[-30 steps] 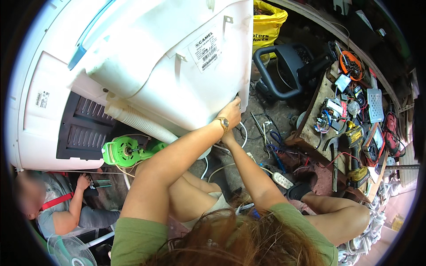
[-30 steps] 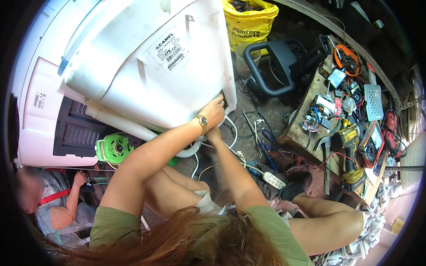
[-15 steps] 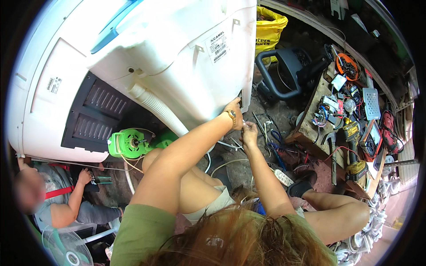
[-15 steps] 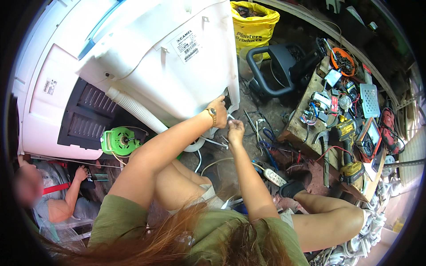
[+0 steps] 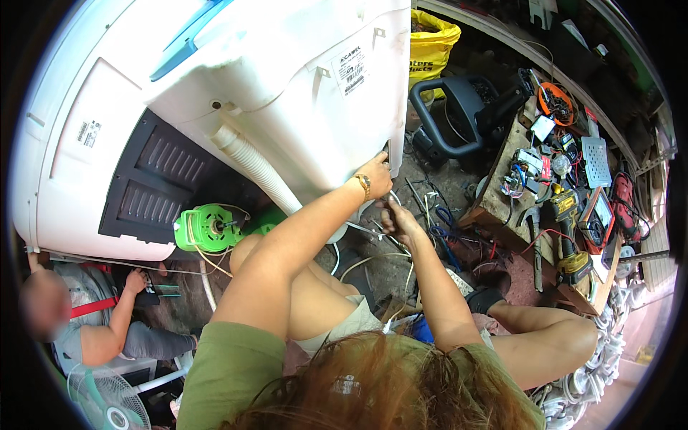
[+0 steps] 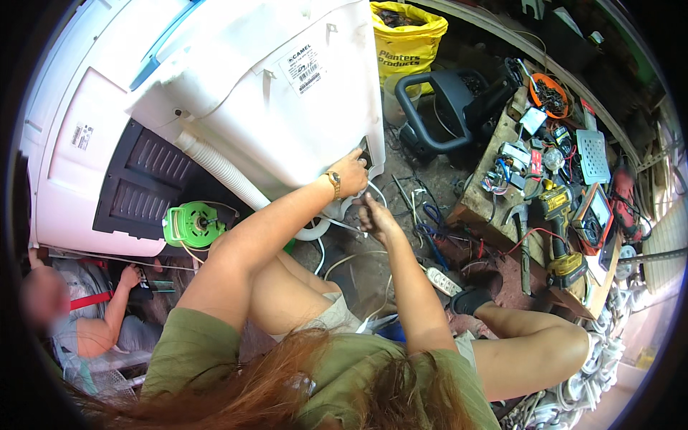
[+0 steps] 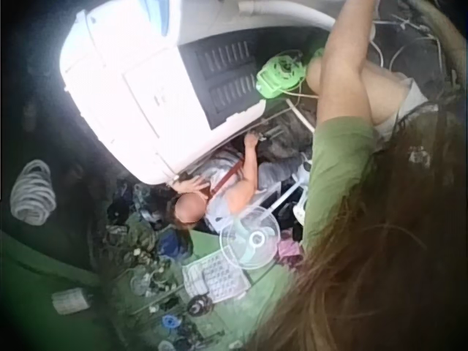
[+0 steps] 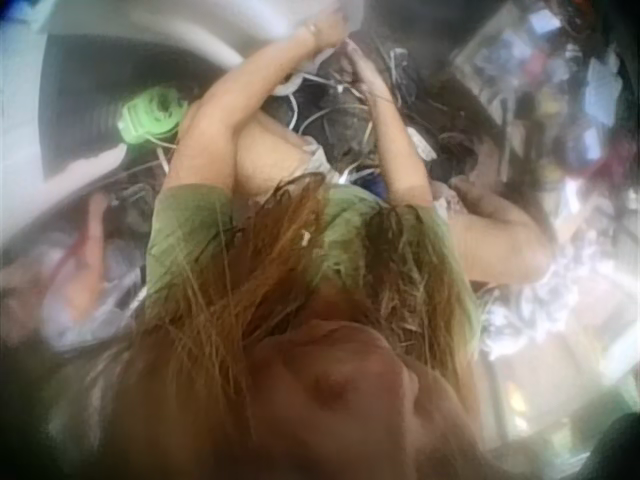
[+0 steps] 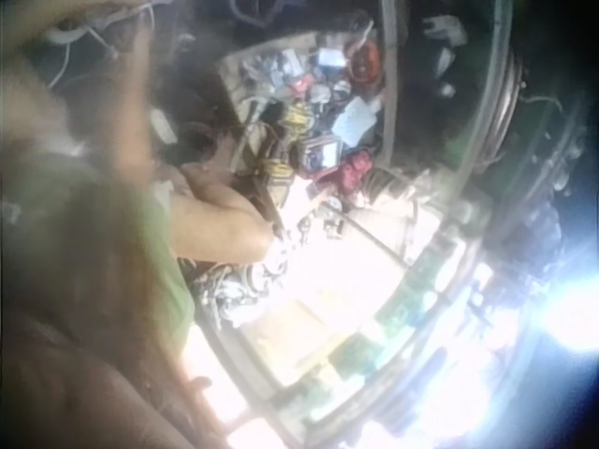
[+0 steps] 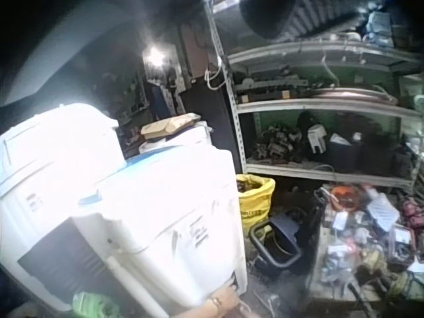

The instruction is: The person manipulates the electrical wires and components at the back of a washing machine by hand, using a small plate to cover the opening.

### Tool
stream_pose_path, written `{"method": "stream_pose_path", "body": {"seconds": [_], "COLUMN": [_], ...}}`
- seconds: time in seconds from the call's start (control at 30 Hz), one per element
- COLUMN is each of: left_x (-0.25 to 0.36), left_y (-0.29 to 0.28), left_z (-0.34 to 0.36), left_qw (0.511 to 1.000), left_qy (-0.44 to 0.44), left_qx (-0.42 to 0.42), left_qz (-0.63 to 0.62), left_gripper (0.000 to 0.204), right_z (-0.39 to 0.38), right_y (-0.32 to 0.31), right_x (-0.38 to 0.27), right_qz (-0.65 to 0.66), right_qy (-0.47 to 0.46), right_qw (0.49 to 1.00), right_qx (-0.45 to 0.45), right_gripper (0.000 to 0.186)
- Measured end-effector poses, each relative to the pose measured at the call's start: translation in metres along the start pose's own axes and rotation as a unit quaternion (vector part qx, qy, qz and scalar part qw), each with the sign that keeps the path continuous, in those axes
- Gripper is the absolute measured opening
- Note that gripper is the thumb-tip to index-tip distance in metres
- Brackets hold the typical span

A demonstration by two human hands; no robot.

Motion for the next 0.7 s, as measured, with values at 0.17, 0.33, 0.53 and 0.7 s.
{"method": "stream_pose_path", "body": {"seconds": [0.17, 0.33, 0.53, 0.7], "left_x": [0.003, 0.005, 0.005, 0.0], "left_y": [0.002, 0.012, 0.013, 0.01], "left_z": [-0.003, 0.0, 0.004, 0.011], "left_qw": [1.0, 0.991, 0.982, 0.981], "left_qy": [0.025, 0.054, 0.079, 0.085], "left_qx": [-0.016, -0.114, -0.125, -0.125], "left_qz": [0.012, 0.045, 0.116, 0.125], "left_gripper": [0.021, 0.023, 0.026, 0.025], "right_z": [0.022, 0.033, 0.021, 0.025], "right_y": [0.015, -0.004, 0.0, -0.005], "right_x": [-0.008, 0.012, 0.006, 0.008], "right_qz": [-0.015, -0.145, -0.39, -0.217], "right_qy": [-0.007, -0.019, -0.25, -0.207], "right_qw": [0.998, 0.987, 0.879, 0.944], "right_qx": [-0.059, 0.06, 0.108, 0.141], "right_gripper": [0.029, 0.018, 0.013, 0.007]}}
Point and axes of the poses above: each hand's wrist, its own z-axis towards the middle knuckle, its own y-axis out of the palm, x = y × z, the point moved 6 cm from there along z, towards the middle knuckle, and after that the axes turned 7 degrees about -y, right-handed, at the moved point
